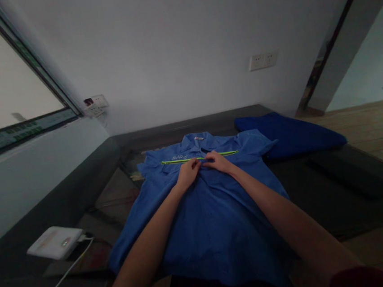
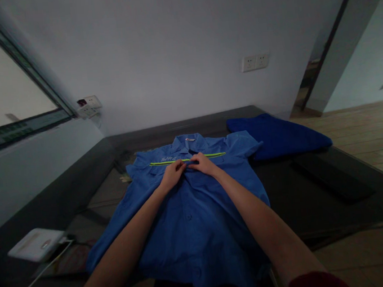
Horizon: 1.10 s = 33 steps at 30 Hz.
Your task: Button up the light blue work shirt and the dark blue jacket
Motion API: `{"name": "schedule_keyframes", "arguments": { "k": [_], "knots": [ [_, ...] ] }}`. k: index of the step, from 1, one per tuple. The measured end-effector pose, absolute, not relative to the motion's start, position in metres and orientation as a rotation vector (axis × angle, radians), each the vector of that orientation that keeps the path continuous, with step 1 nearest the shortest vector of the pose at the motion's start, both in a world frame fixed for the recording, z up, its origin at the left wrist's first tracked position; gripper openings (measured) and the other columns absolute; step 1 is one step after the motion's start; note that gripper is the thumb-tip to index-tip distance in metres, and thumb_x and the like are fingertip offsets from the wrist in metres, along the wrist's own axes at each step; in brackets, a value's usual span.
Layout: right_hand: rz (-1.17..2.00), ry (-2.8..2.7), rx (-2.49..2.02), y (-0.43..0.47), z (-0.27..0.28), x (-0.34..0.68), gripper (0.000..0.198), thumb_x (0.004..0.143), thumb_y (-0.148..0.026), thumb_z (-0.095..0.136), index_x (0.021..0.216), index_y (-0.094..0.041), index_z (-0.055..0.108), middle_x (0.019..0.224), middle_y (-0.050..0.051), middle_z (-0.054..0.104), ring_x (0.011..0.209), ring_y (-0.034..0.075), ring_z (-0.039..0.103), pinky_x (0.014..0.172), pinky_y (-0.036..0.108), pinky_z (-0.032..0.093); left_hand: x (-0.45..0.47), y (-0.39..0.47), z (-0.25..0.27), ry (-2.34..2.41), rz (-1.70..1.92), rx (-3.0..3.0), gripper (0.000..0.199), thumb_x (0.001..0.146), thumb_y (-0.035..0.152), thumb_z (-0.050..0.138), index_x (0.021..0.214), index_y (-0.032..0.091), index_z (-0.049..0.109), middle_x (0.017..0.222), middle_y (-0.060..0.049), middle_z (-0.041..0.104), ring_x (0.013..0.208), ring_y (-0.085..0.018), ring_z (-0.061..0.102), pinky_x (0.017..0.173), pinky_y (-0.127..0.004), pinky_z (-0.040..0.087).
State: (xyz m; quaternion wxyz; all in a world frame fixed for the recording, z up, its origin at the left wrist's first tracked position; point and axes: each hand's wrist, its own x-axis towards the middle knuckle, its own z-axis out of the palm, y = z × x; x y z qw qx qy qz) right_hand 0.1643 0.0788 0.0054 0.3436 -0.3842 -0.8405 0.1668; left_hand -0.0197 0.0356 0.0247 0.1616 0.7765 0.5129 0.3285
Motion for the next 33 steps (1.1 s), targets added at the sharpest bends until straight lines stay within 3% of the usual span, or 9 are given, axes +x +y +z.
{"name": "schedule_keyframes", "arguments": {
  "k": [6,14,25,33],
  "knots": [
    [0.354,-2.134,-1.044,0.075,0.009,0.162,0.007,0.075,-0.022,0.070,0.072,-0.017,0.066,0.073,0.003,0.063,0.077,0.019,0.050,0.075,0.032,0.039,-0.021,0.035,0.026,1.462,0.884,2.293,0.019,0.090,0.025,0.047,0.077,0.019,0.059,0.067,0.001,0.059,0.062,-0.013,0.053,0.059,-0.022,0.034],
    [0.222,-2.109,-1.070,0.071,0.009,0.154,0.007,0.069,-0.015,0.067,0.071,-0.018,0.060,0.073,0.003,0.061,0.078,0.020,0.049,0.074,0.033,0.039,-0.017,0.022,0.040,1.596,0.713,2.432,0.016,0.092,0.025,0.046,0.089,0.019,0.060,0.082,-0.005,0.068,0.078,-0.018,0.063,0.069,-0.026,0.039],
    [0.088,-2.162,-1.151,0.059,0.012,0.144,0.010,0.075,-0.021,0.060,0.068,-0.022,0.053,0.072,0.005,0.058,0.080,0.023,0.047,0.074,0.033,0.039,-0.012,0.018,0.039,1.698,0.601,2.529,0.017,0.093,0.022,0.040,0.095,0.018,0.057,0.086,-0.007,0.069,0.084,-0.021,0.065,0.079,-0.030,0.040],
    [0.141,-2.237,-0.983,0.059,0.012,0.142,0.007,0.079,-0.018,0.057,0.073,-0.020,0.056,0.077,0.006,0.060,0.080,0.023,0.048,0.078,0.036,0.040,-0.012,0.018,0.036,1.789,0.628,2.496,0.015,0.092,0.022,0.042,0.096,0.019,0.057,0.086,-0.007,0.069,0.084,-0.021,0.065,0.081,-0.032,0.039]
  ]
}}
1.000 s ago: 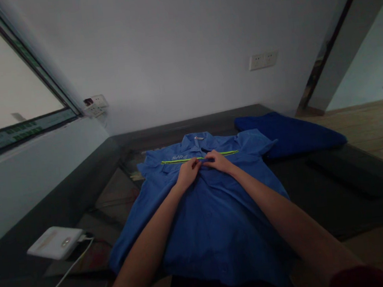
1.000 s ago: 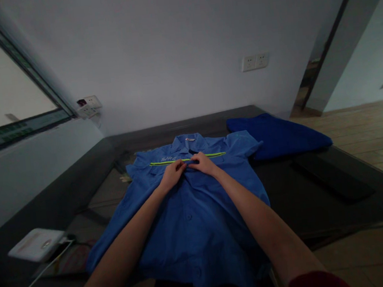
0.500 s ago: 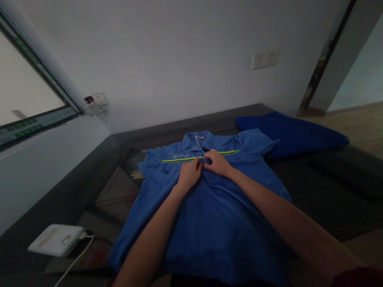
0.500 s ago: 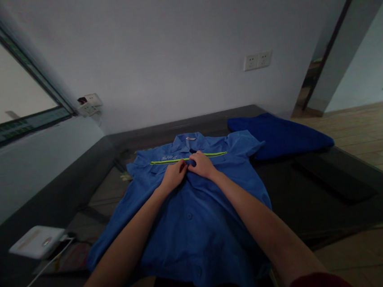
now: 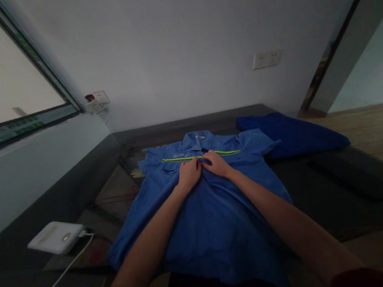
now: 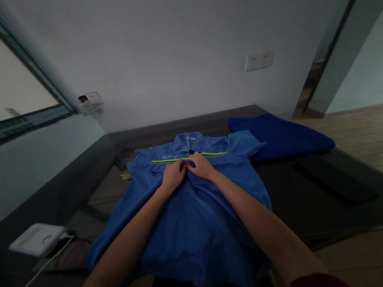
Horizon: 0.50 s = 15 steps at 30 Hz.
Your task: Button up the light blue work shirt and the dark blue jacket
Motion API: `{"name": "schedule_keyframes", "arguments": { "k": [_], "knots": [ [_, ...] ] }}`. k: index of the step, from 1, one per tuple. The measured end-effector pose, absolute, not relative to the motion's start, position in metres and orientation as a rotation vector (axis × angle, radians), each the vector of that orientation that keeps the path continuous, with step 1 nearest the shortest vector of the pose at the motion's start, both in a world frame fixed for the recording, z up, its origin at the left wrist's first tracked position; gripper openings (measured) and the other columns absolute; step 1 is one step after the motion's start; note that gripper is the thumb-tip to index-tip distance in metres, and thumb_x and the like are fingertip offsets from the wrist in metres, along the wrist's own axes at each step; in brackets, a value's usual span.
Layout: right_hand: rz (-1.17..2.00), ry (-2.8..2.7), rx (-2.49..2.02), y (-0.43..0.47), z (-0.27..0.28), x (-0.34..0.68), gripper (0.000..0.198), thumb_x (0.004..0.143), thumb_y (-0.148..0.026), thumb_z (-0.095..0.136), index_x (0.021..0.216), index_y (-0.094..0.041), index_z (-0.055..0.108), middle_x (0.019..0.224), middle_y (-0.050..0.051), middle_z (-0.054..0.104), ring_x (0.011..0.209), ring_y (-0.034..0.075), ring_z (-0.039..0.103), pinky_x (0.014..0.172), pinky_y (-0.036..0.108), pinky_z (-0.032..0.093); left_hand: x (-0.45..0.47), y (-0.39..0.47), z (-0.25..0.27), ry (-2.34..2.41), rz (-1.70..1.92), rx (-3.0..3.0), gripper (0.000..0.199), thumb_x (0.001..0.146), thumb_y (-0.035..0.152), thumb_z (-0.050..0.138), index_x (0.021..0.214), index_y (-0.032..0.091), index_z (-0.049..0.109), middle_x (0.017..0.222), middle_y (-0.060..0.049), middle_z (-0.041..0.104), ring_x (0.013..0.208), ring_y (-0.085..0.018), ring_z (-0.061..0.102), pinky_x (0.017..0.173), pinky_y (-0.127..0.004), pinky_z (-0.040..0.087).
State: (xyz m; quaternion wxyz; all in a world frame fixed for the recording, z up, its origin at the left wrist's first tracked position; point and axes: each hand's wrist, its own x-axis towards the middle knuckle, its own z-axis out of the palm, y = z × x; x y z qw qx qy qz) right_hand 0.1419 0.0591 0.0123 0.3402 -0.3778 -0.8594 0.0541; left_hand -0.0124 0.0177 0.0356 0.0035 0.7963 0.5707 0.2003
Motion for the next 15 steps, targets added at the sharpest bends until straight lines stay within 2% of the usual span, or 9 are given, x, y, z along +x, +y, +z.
{"name": "schedule_keyframes", "arguments": {
  "k": [5,9,15],
  "knots": [
    [0.182,-2.185,-0.950,0.0612,0.0121,0.1428,0.009,0.083,-0.019,0.055,0.075,-0.020,0.058,0.077,0.005,0.061,0.080,0.022,0.049,0.079,0.035,0.040,-0.0183,0.0266,0.0307,1.638,0.780,2.357,0.016,0.093,0.023,0.043,0.089,0.019,0.057,0.086,-0.005,0.068,0.080,-0.018,0.064,0.072,-0.027,0.041],
    [0.156,-2.135,-0.976,0.0598,0.0150,0.1439,0.006,0.081,-0.018,0.055,0.076,-0.020,0.058,0.078,0.006,0.061,0.080,0.022,0.049,0.080,0.036,0.040,-0.0183,0.0289,0.0286,1.540,0.860,2.351,0.015,0.092,0.024,0.045,0.088,0.019,0.058,0.081,-0.004,0.067,0.075,-0.016,0.062,0.067,-0.025,0.040],
    [0.122,-2.194,-0.898,0.0530,0.0205,0.1395,0.006,0.080,-0.019,0.055,0.075,-0.021,0.058,0.076,0.006,0.060,0.081,0.023,0.049,0.081,0.036,0.041,-0.0193,0.0280,0.0286,1.721,0.931,2.240,0.007,0.085,0.023,0.053,0.081,0.020,0.057,0.072,-0.001,0.064,0.066,-0.015,0.059,0.059,-0.024,0.035]
  ]
}}
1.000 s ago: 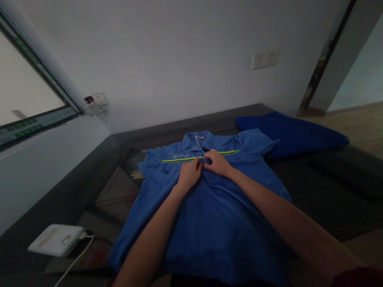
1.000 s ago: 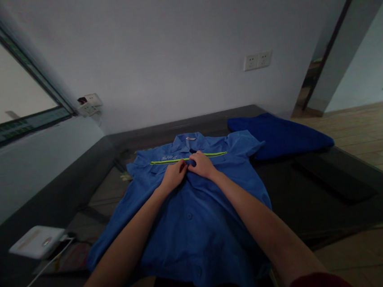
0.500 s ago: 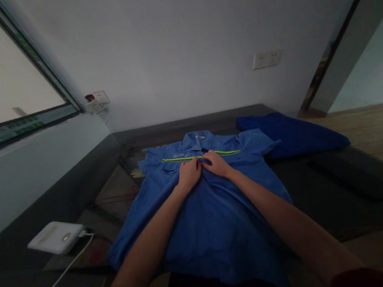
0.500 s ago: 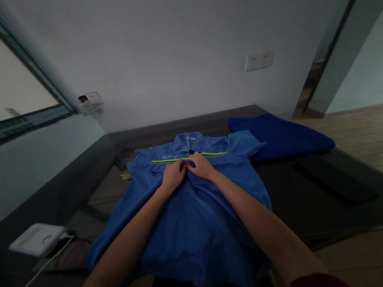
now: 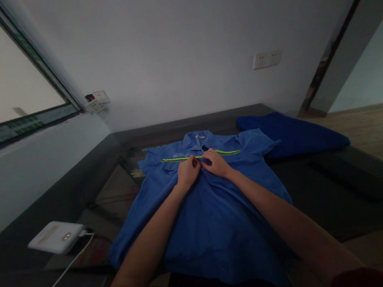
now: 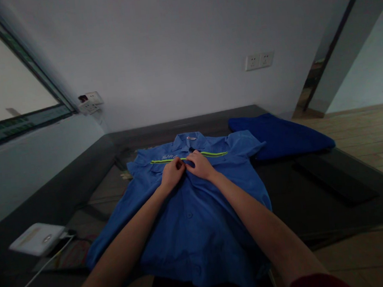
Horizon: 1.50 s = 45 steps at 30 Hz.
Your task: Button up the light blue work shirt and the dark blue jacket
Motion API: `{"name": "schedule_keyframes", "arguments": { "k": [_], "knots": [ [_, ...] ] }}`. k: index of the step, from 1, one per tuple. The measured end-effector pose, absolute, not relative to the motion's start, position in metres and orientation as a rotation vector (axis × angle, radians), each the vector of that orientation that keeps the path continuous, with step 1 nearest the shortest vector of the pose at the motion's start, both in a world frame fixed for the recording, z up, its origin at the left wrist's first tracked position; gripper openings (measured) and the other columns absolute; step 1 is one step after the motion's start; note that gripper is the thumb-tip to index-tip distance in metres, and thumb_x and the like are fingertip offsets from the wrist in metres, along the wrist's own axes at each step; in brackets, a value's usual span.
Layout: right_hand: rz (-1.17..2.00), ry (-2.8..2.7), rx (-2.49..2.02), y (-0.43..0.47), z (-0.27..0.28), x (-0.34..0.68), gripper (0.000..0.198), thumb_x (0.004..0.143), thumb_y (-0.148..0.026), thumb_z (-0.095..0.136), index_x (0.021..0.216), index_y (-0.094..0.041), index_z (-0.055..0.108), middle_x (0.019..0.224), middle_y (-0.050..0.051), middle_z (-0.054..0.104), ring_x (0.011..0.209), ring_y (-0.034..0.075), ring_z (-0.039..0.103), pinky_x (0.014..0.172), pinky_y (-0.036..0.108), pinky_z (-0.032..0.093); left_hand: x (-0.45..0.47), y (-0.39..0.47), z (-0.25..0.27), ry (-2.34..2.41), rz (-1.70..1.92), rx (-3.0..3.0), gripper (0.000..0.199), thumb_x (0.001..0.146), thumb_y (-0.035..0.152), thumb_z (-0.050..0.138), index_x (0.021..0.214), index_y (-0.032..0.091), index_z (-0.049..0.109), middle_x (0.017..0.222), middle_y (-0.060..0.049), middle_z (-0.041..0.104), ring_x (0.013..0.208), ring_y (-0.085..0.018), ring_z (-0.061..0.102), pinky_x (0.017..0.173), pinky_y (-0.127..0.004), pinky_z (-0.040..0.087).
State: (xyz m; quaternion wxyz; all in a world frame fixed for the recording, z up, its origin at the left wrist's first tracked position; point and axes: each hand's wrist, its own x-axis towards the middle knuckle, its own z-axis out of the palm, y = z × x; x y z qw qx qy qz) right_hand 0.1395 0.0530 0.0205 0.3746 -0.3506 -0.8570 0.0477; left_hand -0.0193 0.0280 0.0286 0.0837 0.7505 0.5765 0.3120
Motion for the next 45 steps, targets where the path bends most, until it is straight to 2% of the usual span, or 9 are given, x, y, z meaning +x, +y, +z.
{"name": "schedule_keyframes", "arguments": {
  "k": [8,17,21,24,30,33,36,40,45],
  "knots": [
    [0.101,-1.986,-1.115,0.066,0.016,0.154,0.009,0.082,-0.022,0.053,0.083,-0.019,0.062,0.086,0.009,0.065,0.086,0.025,0.052,0.085,0.037,0.039,-0.020,0.026,0.038,1.708,1.062,2.207,0.015,0.088,0.032,0.048,0.081,0.021,0.054,0.066,0.001,0.058,0.062,-0.014,0.055,0.056,-0.023,0.031],
    [-0.019,-1.850,-1.326,0.071,0.016,0.172,0.015,0.081,-0.021,0.054,0.083,-0.016,0.067,0.086,0.010,0.068,0.093,0.027,0.053,0.090,0.040,0.041,-0.015,0.017,0.041,1.761,0.699,2.277,0.025,0.091,0.039,0.046,0.081,0.020,0.059,0.080,-0.003,0.067,0.074,-0.017,0.060,0.061,-0.024,0.033],
    [-0.069,-2.013,-1.109,0.062,0.028,0.165,0.030,0.079,-0.010,0.050,0.102,-0.016,0.067,0.104,0.009,0.068,0.117,0.027,0.046,0.105,0.045,0.031,-0.017,0.021,0.038,1.789,0.692,2.260,0.028,0.093,0.040,0.042,0.083,0.020,0.060,0.082,-0.004,0.068,0.076,-0.018,0.062,0.061,-0.025,0.033],
    [0.024,-2.247,-0.938,0.051,0.036,0.152,0.034,0.078,-0.006,0.048,0.103,-0.017,0.067,0.107,0.008,0.068,0.115,0.024,0.052,0.110,0.049,0.024,-0.021,0.025,0.039,1.866,0.739,2.205,0.026,0.095,0.036,0.039,0.090,0.021,0.059,0.084,-0.005,0.068,0.079,-0.019,0.062,0.063,-0.024,0.034],
    [0.004,-2.701,-0.897,0.027,0.051,0.133,0.019,0.075,-0.017,0.065,0.093,-0.019,0.070,0.105,0.010,0.064,0.107,0.027,0.054,0.108,0.057,0.021,-0.026,0.031,0.041,1.931,0.768,2.170,0.022,0.095,0.033,0.038,0.091,0.021,0.057,0.084,-0.005,0.067,0.079,-0.019,0.062,0.063,-0.024,0.034],
    [-0.091,-2.755,-0.992,0.019,0.056,0.132,0.026,0.074,-0.026,0.071,0.099,-0.020,0.070,0.116,0.013,0.058,0.111,0.029,0.050,0.106,0.056,0.024,-0.025,0.033,0.037,1.888,0.787,2.207,0.022,0.095,0.033,0.038,0.090,0.021,0.056,0.084,-0.005,0.067,0.078,-0.018,0.062,0.063,-0.025,0.034],
    [-0.148,-2.794,-1.048,0.016,0.054,0.129,0.026,0.074,-0.027,0.072,0.099,-0.021,0.070,0.121,0.014,0.054,0.117,0.031,0.046,0.105,0.054,0.026,-0.023,0.034,0.029,1.861,0.788,2.224,0.021,0.095,0.032,0.038,0.092,0.021,0.056,0.084,-0.005,0.067,0.076,-0.018,0.062,0.063,-0.025,0.034],
    [-0.146,-2.760,-1.007,0.019,0.048,0.130,0.009,0.077,-0.024,0.070,0.084,-0.018,0.070,0.113,0.013,0.058,0.114,0.028,0.047,0.105,0.049,0.026,-0.024,0.040,0.021,1.813,0.833,2.208,0.021,0.094,0.031,0.039,0.089,0.021,0.056,0.080,-0.004,0.066,0.073,-0.018,0.061,0.062,-0.025,0.035],
    [0.110,-2.636,-0.835,0.025,0.058,0.139,0.011,0.084,-0.026,0.063,0.080,-0.016,0.062,0.089,0.007,0.063,0.091,0.021,0.056,0.102,0.045,0.030,-0.033,0.052,0.021,1.733,0.957,2.275,0.020,0.094,0.031,0.040,0.085,0.021,0.055,0.074,-0.002,0.064,0.068,-0.016,0.059,0.061,-0.023,0.033]
  ]
}}
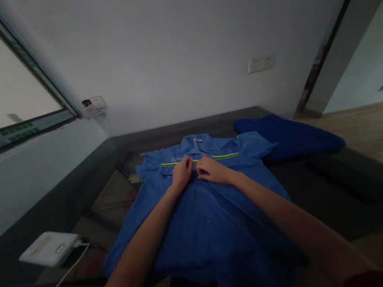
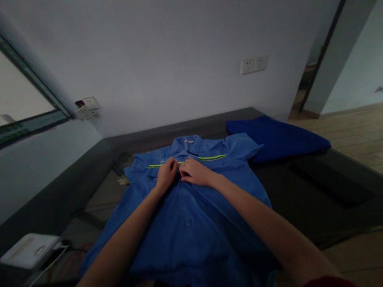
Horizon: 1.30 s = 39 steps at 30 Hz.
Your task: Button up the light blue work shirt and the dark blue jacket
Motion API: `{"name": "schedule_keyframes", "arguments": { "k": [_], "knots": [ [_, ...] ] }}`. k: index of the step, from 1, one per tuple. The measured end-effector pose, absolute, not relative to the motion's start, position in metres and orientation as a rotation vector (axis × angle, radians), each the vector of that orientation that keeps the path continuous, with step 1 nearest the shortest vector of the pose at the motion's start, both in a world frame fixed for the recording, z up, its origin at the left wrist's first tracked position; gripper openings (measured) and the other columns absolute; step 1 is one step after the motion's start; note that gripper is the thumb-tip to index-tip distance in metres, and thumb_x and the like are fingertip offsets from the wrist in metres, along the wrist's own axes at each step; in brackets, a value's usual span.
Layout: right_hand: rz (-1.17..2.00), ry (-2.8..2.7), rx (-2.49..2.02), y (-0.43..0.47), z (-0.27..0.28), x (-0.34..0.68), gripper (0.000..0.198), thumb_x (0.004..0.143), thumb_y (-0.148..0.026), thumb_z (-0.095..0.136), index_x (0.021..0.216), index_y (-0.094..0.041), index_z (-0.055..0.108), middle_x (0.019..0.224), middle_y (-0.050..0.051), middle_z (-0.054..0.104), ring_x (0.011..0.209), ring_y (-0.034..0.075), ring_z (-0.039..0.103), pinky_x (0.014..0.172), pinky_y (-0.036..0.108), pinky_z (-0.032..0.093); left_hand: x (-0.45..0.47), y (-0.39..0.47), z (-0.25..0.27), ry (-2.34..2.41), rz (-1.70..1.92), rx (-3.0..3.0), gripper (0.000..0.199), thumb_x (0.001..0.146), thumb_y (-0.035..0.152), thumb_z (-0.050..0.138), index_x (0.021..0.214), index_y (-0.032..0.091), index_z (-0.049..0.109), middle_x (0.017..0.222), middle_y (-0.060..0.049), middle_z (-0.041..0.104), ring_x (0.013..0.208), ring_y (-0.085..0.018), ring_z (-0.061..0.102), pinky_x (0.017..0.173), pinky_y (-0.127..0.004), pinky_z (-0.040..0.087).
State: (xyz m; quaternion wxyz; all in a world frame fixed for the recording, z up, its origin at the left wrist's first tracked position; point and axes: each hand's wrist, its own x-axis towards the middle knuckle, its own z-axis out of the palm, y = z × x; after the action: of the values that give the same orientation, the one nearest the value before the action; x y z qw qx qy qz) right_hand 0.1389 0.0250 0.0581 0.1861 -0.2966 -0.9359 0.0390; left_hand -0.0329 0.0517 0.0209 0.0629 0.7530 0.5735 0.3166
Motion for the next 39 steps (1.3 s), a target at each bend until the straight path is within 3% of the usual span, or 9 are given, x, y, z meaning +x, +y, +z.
{"name": "schedule_keyframes", "arguments": {
  "k": [3,8,15,19,21,24,29,36,39],
  "knots": [
    [0.212,-2.605,-0.793,0.027,0.073,0.138,0.008,0.088,-0.023,0.058,0.084,-0.016,0.058,0.081,0.003,0.064,0.079,0.018,0.057,0.099,0.041,0.033,-0.042,0.061,0.020,1.709,0.998,2.343,0.020,0.093,0.031,0.041,0.083,0.021,0.055,0.072,-0.001,0.062,0.065,-0.015,0.057,0.060,-0.023,0.031],
    [0.104,-2.477,-0.966,0.039,0.099,0.133,0.011,0.090,-0.027,0.054,0.092,-0.017,0.058,0.085,0.005,0.065,0.080,0.019,0.059,0.075,0.028,0.039,-0.061,0.088,0.023,1.760,1.122,2.218,0.022,0.092,0.031,0.043,0.076,0.020,0.053,0.062,0.002,0.053,0.057,-0.012,0.048,0.058,-0.022,0.029],
    [0.035,-2.058,-1.412,0.074,0.108,0.137,0.014,0.091,-0.031,0.050,0.097,-0.021,0.057,0.089,0.005,0.068,0.081,0.020,0.062,0.069,0.026,0.039,-0.046,0.084,0.093,1.571,1.497,2.023,0.030,0.094,0.033,0.037,0.073,0.016,0.050,0.063,0.003,0.048,0.060,-0.008,0.044,0.059,-0.019,0.033],
    [0.077,-1.966,-1.424,0.077,0.099,0.143,0.012,0.089,-0.029,0.051,0.094,-0.021,0.058,0.090,0.005,0.068,0.083,0.021,0.062,0.072,0.028,0.041,-0.020,0.037,0.105,1.400,0.906,2.363,0.032,0.091,0.038,0.041,0.071,0.017,0.055,0.066,0.000,0.059,0.062,-0.013,0.053,0.060,-0.022,0.038],
    [0.116,-1.944,-1.362,0.073,0.093,0.149,0.010,0.088,-0.028,0.053,0.092,-0.020,0.058,0.090,0.005,0.068,0.085,0.020,0.062,0.075,0.028,0.042,-0.014,0.018,0.090,1.431,0.549,2.424,0.031,0.089,0.039,0.045,0.071,0.017,0.058,0.070,-0.004,0.064,0.065,-0.016,0.058,0.061,-0.025,0.039],
    [0.165,-1.947,-1.282,0.065,0.083,0.159,0.009,0.086,-0.028,0.056,0.088,-0.020,0.059,0.090,0.005,0.068,0.087,0.020,0.062,0.077,0.028,0.043,-0.018,0.001,0.057,1.665,0.291,2.362,0.032,0.089,0.044,0.045,0.083,0.017,0.062,0.082,-0.010,0.068,0.075,-0.023,0.064,0.064,-0.029,0.042],
    [0.251,-2.043,-1.281,0.053,0.057,0.169,0.012,0.086,-0.028,0.058,0.089,-0.018,0.062,0.084,0.004,0.067,0.080,0.019,0.062,0.072,0.027,0.041,-0.026,-0.018,0.023,1.703,0.332,2.397,0.039,0.087,0.051,0.047,0.097,0.016,0.059,0.099,-0.014,0.066,0.090,-0.027,0.064,0.076,-0.034,0.045],
    [0.310,-2.091,-1.272,0.050,0.047,0.179,0.017,0.082,-0.033,0.064,0.081,-0.016,0.065,0.079,0.003,0.068,0.077,0.018,0.062,0.069,0.025,0.039,-0.022,-0.026,0.019,1.516,0.440,2.362,0.021,0.082,0.037,0.059,0.088,0.018,0.061,0.094,-0.008,0.066,0.096,-0.025,0.060,0.082,-0.034,0.044],
    [0.317,-2.050,-1.242,0.048,0.054,0.181,0.012,0.081,-0.028,0.065,0.081,-0.016,0.066,0.079,0.003,0.069,0.079,0.019,0.063,0.070,0.025,0.040,-0.019,-0.025,0.021,1.558,0.415,2.382,0.024,0.082,0.039,0.059,0.092,0.016,0.060,0.096,-0.010,0.066,0.096,-0.026,0.061,0.083,-0.035,0.044]
  ]
}}
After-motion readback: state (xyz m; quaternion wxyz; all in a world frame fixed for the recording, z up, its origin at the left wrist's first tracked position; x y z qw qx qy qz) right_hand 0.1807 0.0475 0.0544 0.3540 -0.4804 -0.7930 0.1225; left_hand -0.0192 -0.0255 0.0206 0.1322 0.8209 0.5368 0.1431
